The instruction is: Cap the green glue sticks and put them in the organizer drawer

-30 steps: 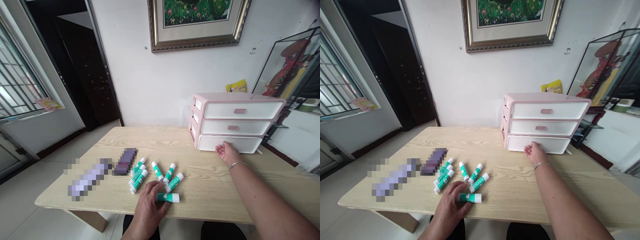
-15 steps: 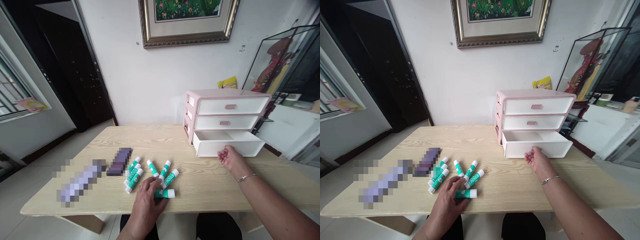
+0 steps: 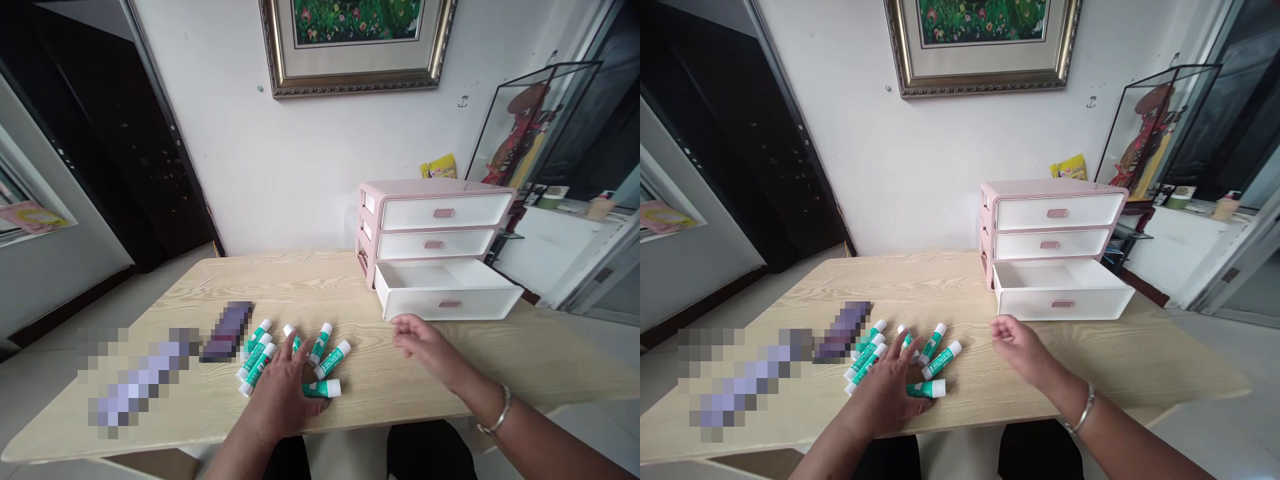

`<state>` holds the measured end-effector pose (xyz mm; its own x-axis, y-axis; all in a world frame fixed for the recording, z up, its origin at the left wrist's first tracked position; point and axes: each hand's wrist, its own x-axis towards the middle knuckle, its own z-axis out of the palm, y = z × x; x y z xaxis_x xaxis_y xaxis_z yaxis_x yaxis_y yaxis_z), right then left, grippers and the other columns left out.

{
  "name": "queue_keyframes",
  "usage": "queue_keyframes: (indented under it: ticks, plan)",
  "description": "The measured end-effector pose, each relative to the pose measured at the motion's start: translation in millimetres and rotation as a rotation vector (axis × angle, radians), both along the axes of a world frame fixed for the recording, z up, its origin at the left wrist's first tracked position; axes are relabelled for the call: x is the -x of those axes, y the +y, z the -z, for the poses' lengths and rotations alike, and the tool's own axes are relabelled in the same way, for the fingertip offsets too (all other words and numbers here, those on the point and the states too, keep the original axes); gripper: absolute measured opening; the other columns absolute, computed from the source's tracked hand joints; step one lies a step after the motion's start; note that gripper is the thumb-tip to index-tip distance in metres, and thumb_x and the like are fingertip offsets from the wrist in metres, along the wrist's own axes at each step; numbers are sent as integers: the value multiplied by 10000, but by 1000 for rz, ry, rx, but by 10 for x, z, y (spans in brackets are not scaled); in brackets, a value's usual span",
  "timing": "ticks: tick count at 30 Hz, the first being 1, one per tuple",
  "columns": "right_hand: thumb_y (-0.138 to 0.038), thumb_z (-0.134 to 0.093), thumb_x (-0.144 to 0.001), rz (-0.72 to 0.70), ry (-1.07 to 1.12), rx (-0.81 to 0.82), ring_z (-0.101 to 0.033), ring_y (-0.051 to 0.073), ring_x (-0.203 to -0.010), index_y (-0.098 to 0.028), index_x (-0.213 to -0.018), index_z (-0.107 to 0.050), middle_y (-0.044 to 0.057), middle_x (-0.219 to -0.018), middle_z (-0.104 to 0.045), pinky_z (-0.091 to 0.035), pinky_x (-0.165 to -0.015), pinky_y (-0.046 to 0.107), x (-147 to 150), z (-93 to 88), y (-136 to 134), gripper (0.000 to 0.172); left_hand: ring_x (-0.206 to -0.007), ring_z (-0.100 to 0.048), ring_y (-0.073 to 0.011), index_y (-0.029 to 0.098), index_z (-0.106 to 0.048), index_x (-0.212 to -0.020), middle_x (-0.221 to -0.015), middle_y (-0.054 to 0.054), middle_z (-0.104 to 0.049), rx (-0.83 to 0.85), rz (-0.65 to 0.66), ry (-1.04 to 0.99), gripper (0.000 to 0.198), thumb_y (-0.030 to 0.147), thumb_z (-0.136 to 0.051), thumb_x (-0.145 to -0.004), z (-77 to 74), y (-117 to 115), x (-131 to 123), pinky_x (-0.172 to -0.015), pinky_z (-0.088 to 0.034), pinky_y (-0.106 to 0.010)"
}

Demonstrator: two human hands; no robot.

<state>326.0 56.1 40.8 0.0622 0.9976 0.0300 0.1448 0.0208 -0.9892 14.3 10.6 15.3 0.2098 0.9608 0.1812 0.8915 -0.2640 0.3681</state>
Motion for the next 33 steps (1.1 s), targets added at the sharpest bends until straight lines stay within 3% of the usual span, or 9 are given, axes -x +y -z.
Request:
queue_keyframes:
  ticks: [2, 5, 9, 12, 16, 20, 23, 27, 33]
  plan:
    - [-102, -625, -693, -246, -305, -244, -668, 267, -1105, -226, -1107, -689, 73, -1136, -735, -537, -995, 440, 275, -156, -66, 437, -1410, -464, -473, 282, -486, -1503, -1647, -213, -328, 38, -5, 24, 1077, 461, -903, -526, -16, 63, 22, -1077, -438, -606]
    - [-49, -553, -676, -521, -631, -483, -518, 287, -1366, -230, -1325, -624, 107, -1434, -603, -390, -1169, 493, 617, -291, -48, 677, -1391, -480, -489, 289, -500, -1497, -1638, -201, -355, 72, 20, 26, 1161, 484, -932, -437, -4, 143, 62, -1062, -455, -590]
    - [-69, -608, -645, -713, -900, -522, -303, 347, -1517, -145, -1457, -521, 193, -1571, -451, -297, -1217, 549, 889, -202, 130, 821, -1391, -485, -479, 261, -508, -1498, -1630, -220, -364, 89, 57, 47, 1197, 469, -948, -405, -27, 180, 90, -1094, -433, -576]
    - [-112, -663, -637, -774, -1005, -536, -276, 382, -1522, -107, -1486, -487, 221, -1580, -428, -277, -1215, 561, 986, -65, 256, 866, -1370, -495, -503, 249, -559, -1460, -1591, -224, -428, 60, 65, 83, 1140, 476, -945, -412, -67, 166, 90, -1083, -435, -611]
    - [-193, -721, -648, -816, -1071, -585, -328, 394, -1489, -134, -1460, -526, 199, -1536, -491, -282, -1194, 549, 1031, 59, 360, 837, -1325, -533, -498, 295, -638, -1372, -1550, -173, -502, 14, 80, 75, 976, 512, -919, -463, -89, 144, 81, -1028, -477, -628]
    - [-206, -702, -683, -811, -1143, -633, -500, 366, -1336, -163, -1346, -619, 156, -1336, -647, -355, -1124, 504, 1022, 109, 420, 669, -1298, -547, -461, 328, -650, -1337, -1520, -120, -545, -9, 107, 55, 838, 489, -896, -552, -70, 114, 66, -1015, -483, -605]
    - [-202, -659, -749, -777, -1177, -629, -589, 310, -1175, -164, -1263, -642, 137, -1200, -680, -439, -1020, 437, 994, 130, 398, 516, -1234, -586, -415, 300, -707, -1205, -1455, -108, -600, -63, 118, 57, 556, 470, -823, -689, -41, 66, 34, -992, -496, -570]
    - [-245, -640, -818, -650, -1227, -630, -582, 304, -1116, -143, -1273, -597, 150, -1166, -655, -461, -966, 432, 959, 156, 289, 469, -1141, -626, -359, 276, -746, -1073, -1364, -98, -661, -121, 124, 55, 246, 376, -684, -856, -17, 1, -55, -969, -513, -537]
    - [-223, -675, -825, -569, -1259, -551, -601, 289, -1008, -169, -1175, -611, 125, -1082, -652, -483, -867, 399, 958, 210, 162, 359, -1143, -646, -318, 203, -728, -1008, -1288, -114, -689, -141, 119, -25, 236, 128, -637, -804, 48, -26, -156, -985, -550, -478]
